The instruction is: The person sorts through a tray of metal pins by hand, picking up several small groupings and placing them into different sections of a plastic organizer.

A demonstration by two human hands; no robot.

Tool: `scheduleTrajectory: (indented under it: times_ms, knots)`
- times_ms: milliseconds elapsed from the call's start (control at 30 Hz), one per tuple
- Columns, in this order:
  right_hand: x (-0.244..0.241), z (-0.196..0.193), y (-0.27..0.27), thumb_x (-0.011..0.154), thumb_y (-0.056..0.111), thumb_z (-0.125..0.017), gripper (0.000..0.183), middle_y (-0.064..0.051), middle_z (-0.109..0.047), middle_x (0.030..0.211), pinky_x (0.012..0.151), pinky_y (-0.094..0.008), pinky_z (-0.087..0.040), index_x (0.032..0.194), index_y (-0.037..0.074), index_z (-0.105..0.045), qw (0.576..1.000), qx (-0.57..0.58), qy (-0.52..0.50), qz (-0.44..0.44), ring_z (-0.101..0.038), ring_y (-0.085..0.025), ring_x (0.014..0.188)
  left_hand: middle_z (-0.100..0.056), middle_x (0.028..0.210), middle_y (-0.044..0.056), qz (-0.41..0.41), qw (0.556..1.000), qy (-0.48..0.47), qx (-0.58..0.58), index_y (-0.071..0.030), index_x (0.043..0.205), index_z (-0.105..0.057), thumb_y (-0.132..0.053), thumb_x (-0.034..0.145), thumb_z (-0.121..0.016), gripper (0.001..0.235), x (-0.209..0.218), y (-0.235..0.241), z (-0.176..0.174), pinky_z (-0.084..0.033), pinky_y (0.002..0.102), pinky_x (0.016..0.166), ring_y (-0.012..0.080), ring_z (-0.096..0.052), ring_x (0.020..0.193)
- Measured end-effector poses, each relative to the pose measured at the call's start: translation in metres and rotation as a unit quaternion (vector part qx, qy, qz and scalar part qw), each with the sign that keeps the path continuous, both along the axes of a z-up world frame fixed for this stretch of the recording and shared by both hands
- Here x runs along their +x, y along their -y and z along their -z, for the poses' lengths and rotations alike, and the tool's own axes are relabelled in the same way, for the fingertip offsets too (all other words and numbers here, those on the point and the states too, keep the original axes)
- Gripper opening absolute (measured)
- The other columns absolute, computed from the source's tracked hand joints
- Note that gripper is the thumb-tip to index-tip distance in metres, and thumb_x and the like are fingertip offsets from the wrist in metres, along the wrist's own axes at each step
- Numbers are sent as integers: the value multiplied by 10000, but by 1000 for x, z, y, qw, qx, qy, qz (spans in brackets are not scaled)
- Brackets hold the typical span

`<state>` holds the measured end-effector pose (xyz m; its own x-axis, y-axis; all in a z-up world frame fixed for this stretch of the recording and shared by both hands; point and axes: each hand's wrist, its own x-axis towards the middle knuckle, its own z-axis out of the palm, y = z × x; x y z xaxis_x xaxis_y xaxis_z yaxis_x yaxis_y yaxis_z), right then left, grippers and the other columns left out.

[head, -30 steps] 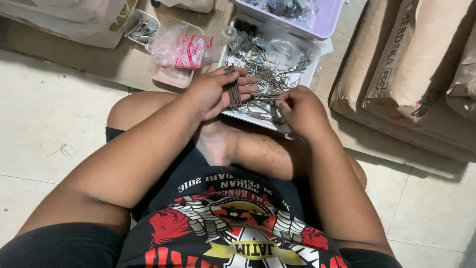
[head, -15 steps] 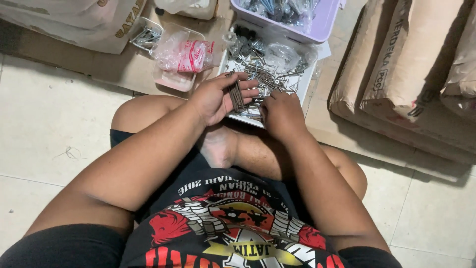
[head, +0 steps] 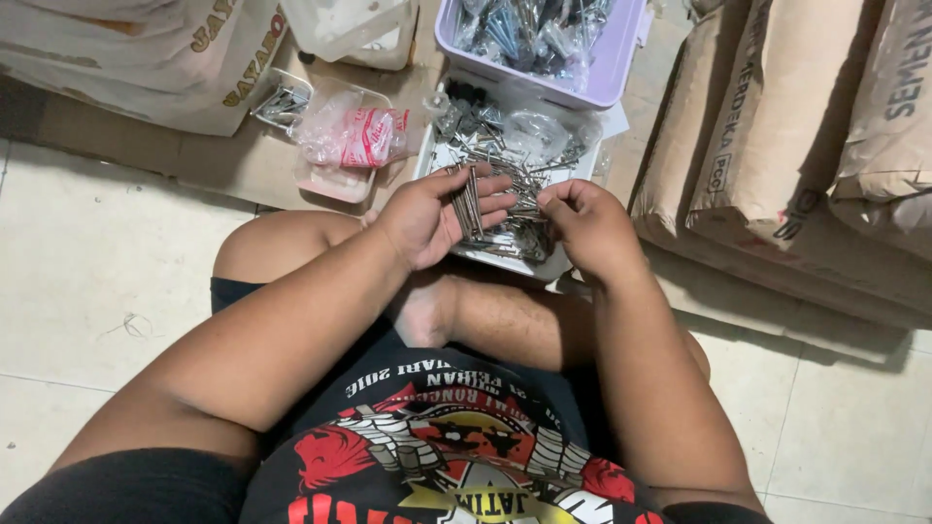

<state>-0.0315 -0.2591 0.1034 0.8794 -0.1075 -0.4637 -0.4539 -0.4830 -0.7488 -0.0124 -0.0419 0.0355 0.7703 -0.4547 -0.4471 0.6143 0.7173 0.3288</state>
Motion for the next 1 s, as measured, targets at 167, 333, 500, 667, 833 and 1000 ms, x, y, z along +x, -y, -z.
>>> scheduleTrajectory:
  times_ms: [167, 333, 500, 667, 833, 1000]
  knots:
    - [-11, 0, -24, 971, 140, -691, 224, -22, -720, 817, 746, -230, -502, 1174, 57, -736, 995, 89, 39, 7, -609, -78, 730, -736, 1163, 248, -7, 1000, -18, 4, 2, 1237, -631, -119, 1023, -565, 254, -1, 13, 23, -626, 559, 951, 385, -755, 1028]
    - [-20, 2, -35, 946, 123, -732, 239, -25, -756, 895, 747, -225, -506, 1179, 68, -743, 996, 55, 73, 19, -609, -49, 779, -711, 1216, 275, -16, 1000, -23, 0, -19, 1272, -641, -52, 1004, -601, 273, -3, 21, 20, -605, 582, 992, 420, -742, 1072]
    - [-22, -4, -27, 888, 131, -796, 226, -3, -767, 896, 737, -217, -535, 1114, 132, -793, 997, 18, 68, -10, -640, -38, 812, -704, 1229, 259, -7, 1000, -15, 14, -17, 1310, -628, 18, 976, -620, 336, -7, 22, 9, -605, 562, 999, 405, -732, 1099]
    - [-23, -6, -24, 859, 129, -817, 203, -10, -762, 847, 678, -215, -533, 1062, 148, -811, 997, 6, 71, -2, -623, -44, 751, -669, 1318, 266, -10, 1000, 15, 1, 18, 1379, -569, 30, 987, -581, 392, -15, 21, -12, -622, 468, 977, 350, -719, 1124]
    - [-23, -3, -26, 837, 151, -840, 194, 6, -759, 823, 647, -197, -527, 1029, 167, -820, 996, -5, 85, 0, -610, -27, 724, -664, 1346, 260, -14, 999, 45, -9, 58, 1380, -548, 36, 1002, -530, 379, -17, 19, -18, -637, 391, 953, 308, -719, 1132]
    - [-29, -1, -32, 895, 159, -788, 188, -41, -765, 879, 668, -243, -536, 1080, 139, -808, 997, 22, 75, 18, -611, -72, 779, -710, 1230, 272, -8, 997, -18, 72, -9, 1361, -576, -51, 1017, -605, 348, -6, 19, 23, -661, 497, 887, 369, -769, 998]
